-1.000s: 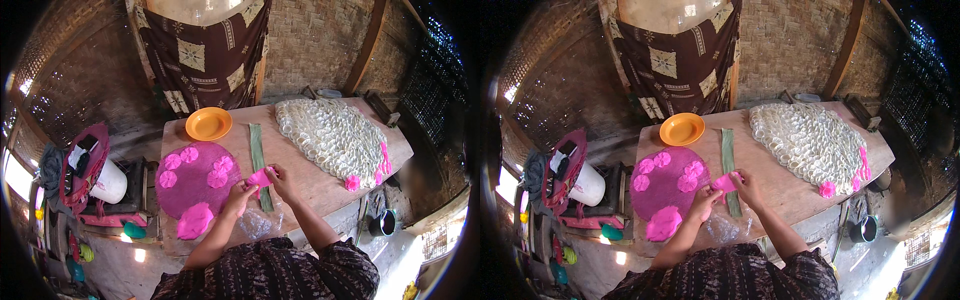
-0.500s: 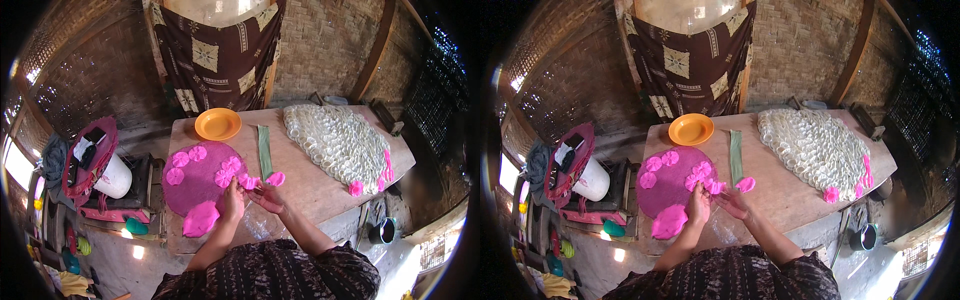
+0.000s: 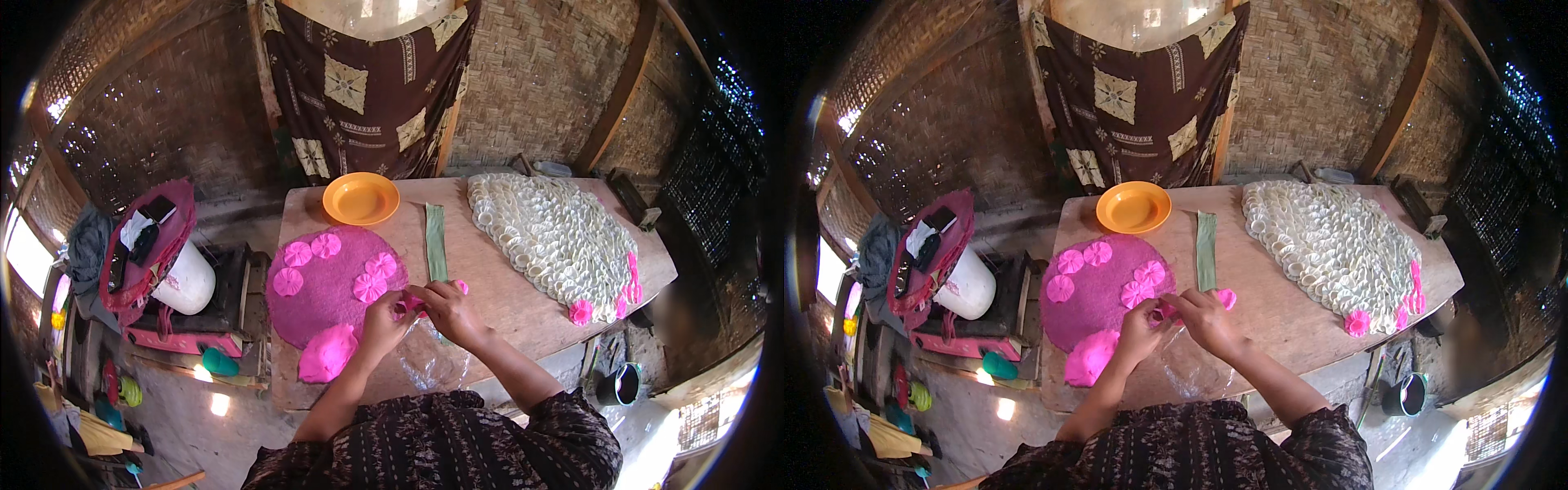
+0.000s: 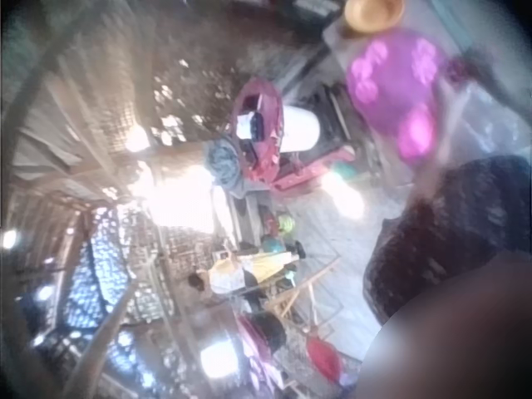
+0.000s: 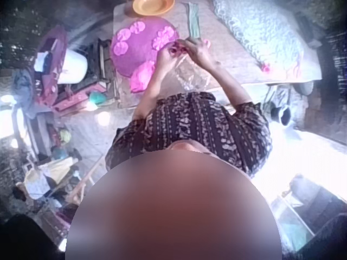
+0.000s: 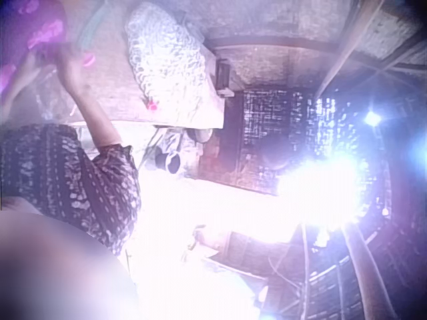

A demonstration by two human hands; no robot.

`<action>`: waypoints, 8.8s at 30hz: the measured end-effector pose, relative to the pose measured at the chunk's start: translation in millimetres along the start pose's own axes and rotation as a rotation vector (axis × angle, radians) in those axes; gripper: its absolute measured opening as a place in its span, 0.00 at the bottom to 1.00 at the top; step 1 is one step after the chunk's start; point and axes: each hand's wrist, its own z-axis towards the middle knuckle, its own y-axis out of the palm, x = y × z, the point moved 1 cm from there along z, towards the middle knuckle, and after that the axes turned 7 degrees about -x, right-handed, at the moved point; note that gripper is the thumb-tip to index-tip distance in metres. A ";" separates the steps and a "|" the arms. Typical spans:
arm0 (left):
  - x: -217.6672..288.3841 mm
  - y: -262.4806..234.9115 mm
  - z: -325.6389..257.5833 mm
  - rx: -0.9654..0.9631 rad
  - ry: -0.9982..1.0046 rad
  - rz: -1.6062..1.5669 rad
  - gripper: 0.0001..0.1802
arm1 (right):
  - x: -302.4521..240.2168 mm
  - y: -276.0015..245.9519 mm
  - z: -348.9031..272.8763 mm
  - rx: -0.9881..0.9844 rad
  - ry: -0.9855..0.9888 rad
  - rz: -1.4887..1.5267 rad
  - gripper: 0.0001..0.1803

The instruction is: The person repeatedly pinches and shapes small pieces of pink clay into flower-like forms using a clear plastic mold on a wooden table. The person places the finished pink flowers onto a large white textured mat. The person also handles a green leaf and a yellow bowl on the table.

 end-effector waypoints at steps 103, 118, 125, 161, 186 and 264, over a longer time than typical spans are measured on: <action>-9.9 167.3 89.8 -0.287 -0.265 0.709 0.38 | 383.0 -386.4 -395.5 0.648 1.274 -0.055 0.45; -48.5 96.9 90.6 0.308 -0.312 -0.389 0.24 | 530.4 -406.5 -494.3 0.295 1.860 0.098 0.23; -20.1 43.4 63.3 0.340 -0.136 -1.224 0.33 | 440.5 -411.6 -347.5 0.426 1.126 -0.585 0.22; -60.6 84.8 -16.8 -0.146 -0.645 -1.467 0.29 | 45.3 35.4 -62.8 -0.152 0.570 0.811 0.26; -32.4 103.9 -34.2 -0.558 0.219 0.788 0.31 | 152.3 65.4 -34.2 -0.737 0.494 -0.277 0.50; -47.9 26.5 5.5 0.345 -0.300 -1.162 0.09 | 73.2 78.4 -43.9 -0.044 0.819 1.447 0.15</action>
